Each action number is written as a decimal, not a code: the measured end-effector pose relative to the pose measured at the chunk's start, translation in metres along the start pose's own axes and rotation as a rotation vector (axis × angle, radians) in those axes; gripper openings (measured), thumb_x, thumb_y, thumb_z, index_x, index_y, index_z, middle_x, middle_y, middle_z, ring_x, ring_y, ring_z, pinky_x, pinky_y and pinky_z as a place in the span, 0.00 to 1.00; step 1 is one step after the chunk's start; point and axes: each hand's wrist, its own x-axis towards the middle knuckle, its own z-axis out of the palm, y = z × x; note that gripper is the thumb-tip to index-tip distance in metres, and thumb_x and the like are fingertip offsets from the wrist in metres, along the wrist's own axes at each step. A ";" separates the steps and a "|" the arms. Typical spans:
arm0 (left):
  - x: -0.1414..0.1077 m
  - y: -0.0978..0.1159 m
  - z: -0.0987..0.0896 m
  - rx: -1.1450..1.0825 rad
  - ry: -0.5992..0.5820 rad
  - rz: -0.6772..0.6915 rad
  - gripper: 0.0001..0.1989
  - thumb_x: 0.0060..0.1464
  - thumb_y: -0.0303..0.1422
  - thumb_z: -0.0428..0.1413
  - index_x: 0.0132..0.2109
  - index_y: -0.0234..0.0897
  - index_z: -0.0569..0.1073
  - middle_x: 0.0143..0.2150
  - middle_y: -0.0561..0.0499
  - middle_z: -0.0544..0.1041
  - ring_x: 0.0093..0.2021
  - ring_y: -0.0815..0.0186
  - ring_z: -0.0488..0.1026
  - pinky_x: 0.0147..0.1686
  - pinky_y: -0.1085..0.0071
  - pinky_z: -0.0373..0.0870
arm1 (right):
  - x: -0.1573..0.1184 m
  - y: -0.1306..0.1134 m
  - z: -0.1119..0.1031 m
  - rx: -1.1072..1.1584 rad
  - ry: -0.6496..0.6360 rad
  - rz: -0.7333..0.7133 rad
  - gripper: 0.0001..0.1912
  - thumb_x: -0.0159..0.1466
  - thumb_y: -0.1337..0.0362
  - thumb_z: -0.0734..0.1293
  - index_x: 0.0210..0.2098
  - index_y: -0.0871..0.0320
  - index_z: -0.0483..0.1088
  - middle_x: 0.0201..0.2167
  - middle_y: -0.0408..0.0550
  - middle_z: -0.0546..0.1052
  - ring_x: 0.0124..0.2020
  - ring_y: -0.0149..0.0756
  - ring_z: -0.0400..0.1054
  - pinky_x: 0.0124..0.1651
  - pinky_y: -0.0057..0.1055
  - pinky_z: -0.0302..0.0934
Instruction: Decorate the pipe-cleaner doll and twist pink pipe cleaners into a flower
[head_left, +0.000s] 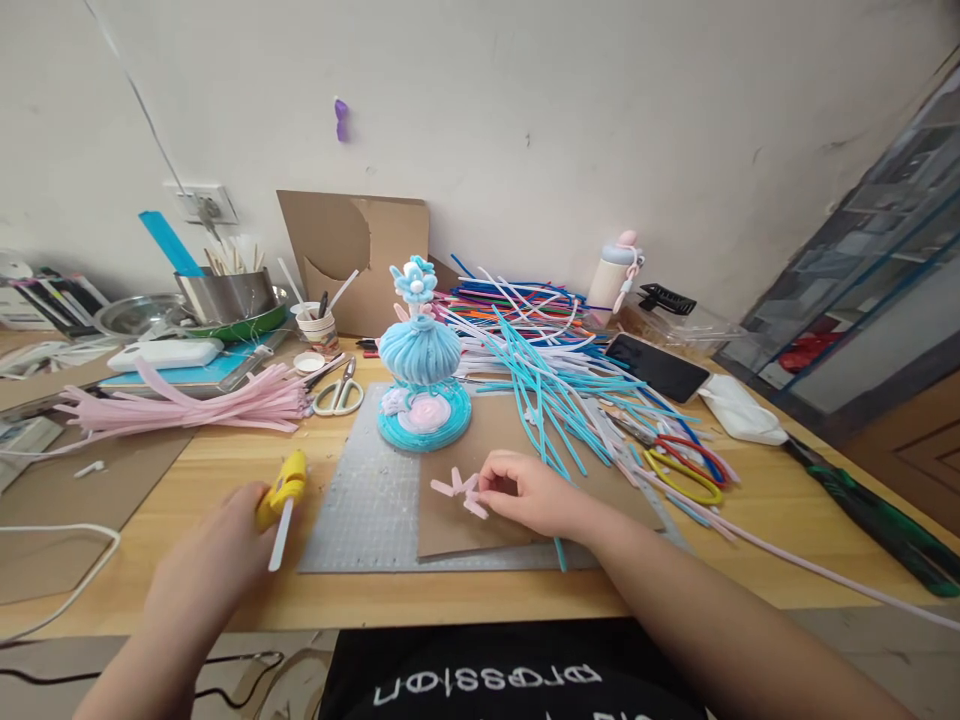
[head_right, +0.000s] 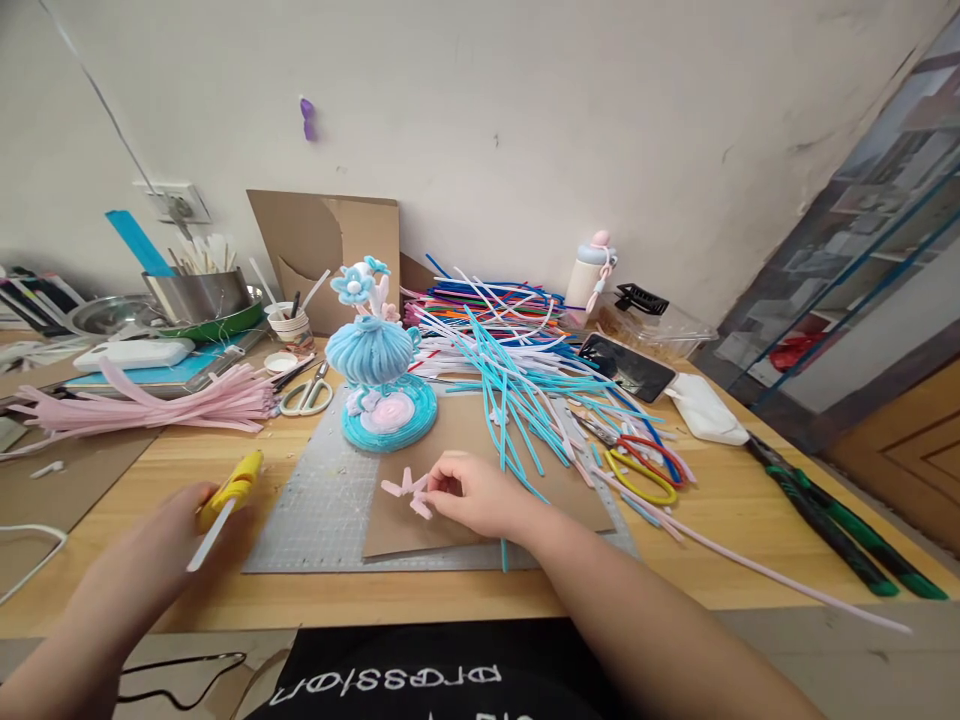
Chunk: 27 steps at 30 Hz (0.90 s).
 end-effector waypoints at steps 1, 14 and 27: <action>0.002 -0.010 0.002 0.074 -0.067 -0.028 0.14 0.49 0.43 0.54 0.36 0.38 0.73 0.32 0.48 0.77 0.28 0.60 0.73 0.23 0.73 0.60 | 0.000 0.001 -0.002 -0.031 -0.025 -0.010 0.04 0.58 0.68 0.66 0.27 0.58 0.68 0.31 0.44 0.72 0.32 0.31 0.65 0.36 0.30 0.59; -0.013 0.086 -0.009 -0.145 -0.050 0.346 0.10 0.55 0.32 0.48 0.41 0.37 0.71 0.42 0.45 0.72 0.43 0.59 0.70 0.44 0.62 0.66 | 0.008 0.017 -0.010 -0.222 -0.067 -0.137 0.06 0.60 0.68 0.66 0.27 0.58 0.70 0.29 0.43 0.72 0.34 0.33 0.65 0.38 0.31 0.57; 0.026 0.161 0.029 -0.327 -0.479 0.390 0.08 0.51 0.26 0.52 0.33 0.40 0.76 0.35 0.48 0.76 0.36 0.63 0.72 0.33 0.70 0.64 | 0.011 0.027 -0.005 -0.369 0.015 -0.050 0.02 0.58 0.67 0.70 0.28 0.56 0.72 0.33 0.43 0.72 0.40 0.36 0.63 0.43 0.35 0.53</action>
